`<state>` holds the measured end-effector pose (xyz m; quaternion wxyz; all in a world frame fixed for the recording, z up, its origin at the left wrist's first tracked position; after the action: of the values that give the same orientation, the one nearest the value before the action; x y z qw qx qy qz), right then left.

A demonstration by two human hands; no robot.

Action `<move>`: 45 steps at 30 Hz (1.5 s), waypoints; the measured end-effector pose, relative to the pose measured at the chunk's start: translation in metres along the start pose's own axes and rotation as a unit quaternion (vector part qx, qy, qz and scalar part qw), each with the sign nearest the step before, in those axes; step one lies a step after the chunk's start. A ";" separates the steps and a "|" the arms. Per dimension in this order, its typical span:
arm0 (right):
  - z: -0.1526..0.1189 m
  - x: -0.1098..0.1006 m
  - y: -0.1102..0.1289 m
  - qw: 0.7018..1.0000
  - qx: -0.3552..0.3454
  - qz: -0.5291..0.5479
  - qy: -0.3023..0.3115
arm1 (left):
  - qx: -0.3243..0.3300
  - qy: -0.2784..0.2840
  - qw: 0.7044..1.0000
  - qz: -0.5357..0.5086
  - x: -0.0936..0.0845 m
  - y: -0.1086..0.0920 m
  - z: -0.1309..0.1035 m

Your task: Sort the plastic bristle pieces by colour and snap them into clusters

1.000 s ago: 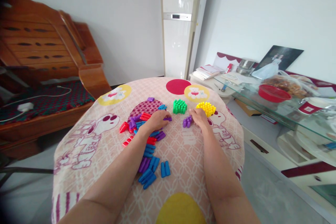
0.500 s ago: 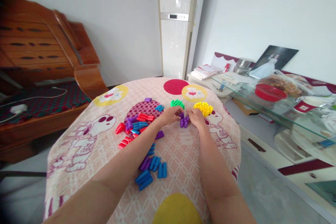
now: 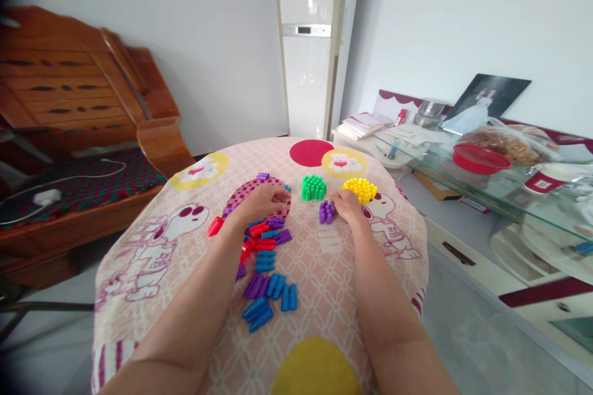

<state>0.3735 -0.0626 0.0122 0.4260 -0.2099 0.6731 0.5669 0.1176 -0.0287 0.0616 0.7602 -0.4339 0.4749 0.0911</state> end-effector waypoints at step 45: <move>0.002 0.001 0.001 0.998 -0.021 -0.047 -0.026 | 0.030 0.096 0.994 0.031 -0.014 -0.023 -0.018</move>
<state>0.3728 -0.0601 0.0126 0.4649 -0.2358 0.6392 0.5654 0.1105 -0.0524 0.0830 0.7206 -0.4023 0.5618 0.0583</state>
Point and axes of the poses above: each hand's wrist, its own z-axis towards the middle knuckle, its own x-axis out of the palm, y = z × x, the point moved 2 cm from there along z, towards the middle knuckle, and after that the axes turned 4 degrees about x, right-handed, at the moved point
